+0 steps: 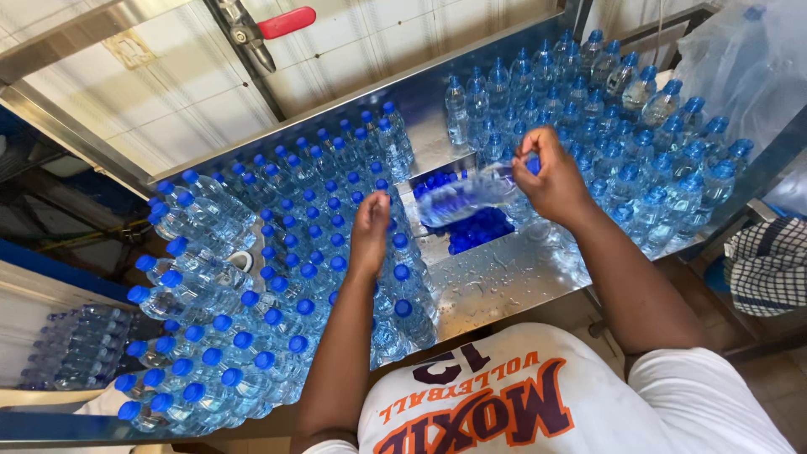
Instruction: The person fills empty plastic bottles with water at a filling station and then caps them by hand from a bin of blue lids.
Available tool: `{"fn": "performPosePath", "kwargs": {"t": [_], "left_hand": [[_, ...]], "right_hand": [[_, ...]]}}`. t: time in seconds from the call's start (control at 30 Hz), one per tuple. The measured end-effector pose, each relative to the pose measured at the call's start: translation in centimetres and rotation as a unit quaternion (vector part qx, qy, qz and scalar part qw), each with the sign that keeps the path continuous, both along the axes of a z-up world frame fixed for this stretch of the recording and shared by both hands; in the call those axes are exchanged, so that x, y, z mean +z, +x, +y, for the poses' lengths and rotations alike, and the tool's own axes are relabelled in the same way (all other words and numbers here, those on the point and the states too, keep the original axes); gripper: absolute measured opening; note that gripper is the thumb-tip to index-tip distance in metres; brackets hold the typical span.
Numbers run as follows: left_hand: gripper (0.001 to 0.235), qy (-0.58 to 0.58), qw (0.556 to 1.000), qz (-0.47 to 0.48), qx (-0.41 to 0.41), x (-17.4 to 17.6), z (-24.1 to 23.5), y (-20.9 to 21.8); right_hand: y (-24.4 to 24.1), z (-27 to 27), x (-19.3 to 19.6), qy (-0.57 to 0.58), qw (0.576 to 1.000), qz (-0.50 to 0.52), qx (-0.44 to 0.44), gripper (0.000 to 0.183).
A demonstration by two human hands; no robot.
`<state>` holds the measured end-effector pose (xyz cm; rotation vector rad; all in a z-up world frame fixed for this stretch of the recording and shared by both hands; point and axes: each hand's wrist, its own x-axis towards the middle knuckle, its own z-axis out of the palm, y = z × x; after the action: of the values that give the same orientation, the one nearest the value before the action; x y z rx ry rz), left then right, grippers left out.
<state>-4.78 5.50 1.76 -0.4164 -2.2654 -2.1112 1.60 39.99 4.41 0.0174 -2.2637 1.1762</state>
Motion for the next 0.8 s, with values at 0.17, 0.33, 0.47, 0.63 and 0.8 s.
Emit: {"fn": "performPosePath", "kwargs": {"t": [0.17, 0.33, 0.47, 0.63, 0.8], "left_hand": [[0.091, 0.235, 0.956, -0.169, -0.057, -0.8, 1.6, -0.7], [0.065, 0.009, 0.975, 0.221, -0.017, 1.2, 0.1, 4.1], [0.062, 0.107, 0.994, 0.009, -0.038, 0.1, -2.5, 2.2], [0.048, 0.257, 0.937, -0.235, 0.010, -1.8, -2.8, 1.2], [0.025, 0.060, 0.966, 0.139, 0.209, 0.2, -0.7, 4.9]], "right_hand": [[-0.2, -2.2, 0.7, -0.104, 0.968, 0.126, 0.193, 0.005], [-2.2, -3.6, 0.5, -0.446, 0.857, -0.150, 0.209, 0.031], [0.2, -4.4, 3.0, -0.379, 0.867, -0.134, 0.294, 0.049], [-2.7, -1.6, -0.7, 0.379, 0.828, 0.367, 0.189, 0.048], [-6.5, -1.9, -3.9, 0.062, 0.975, 0.133, 0.166, 0.060]]}}
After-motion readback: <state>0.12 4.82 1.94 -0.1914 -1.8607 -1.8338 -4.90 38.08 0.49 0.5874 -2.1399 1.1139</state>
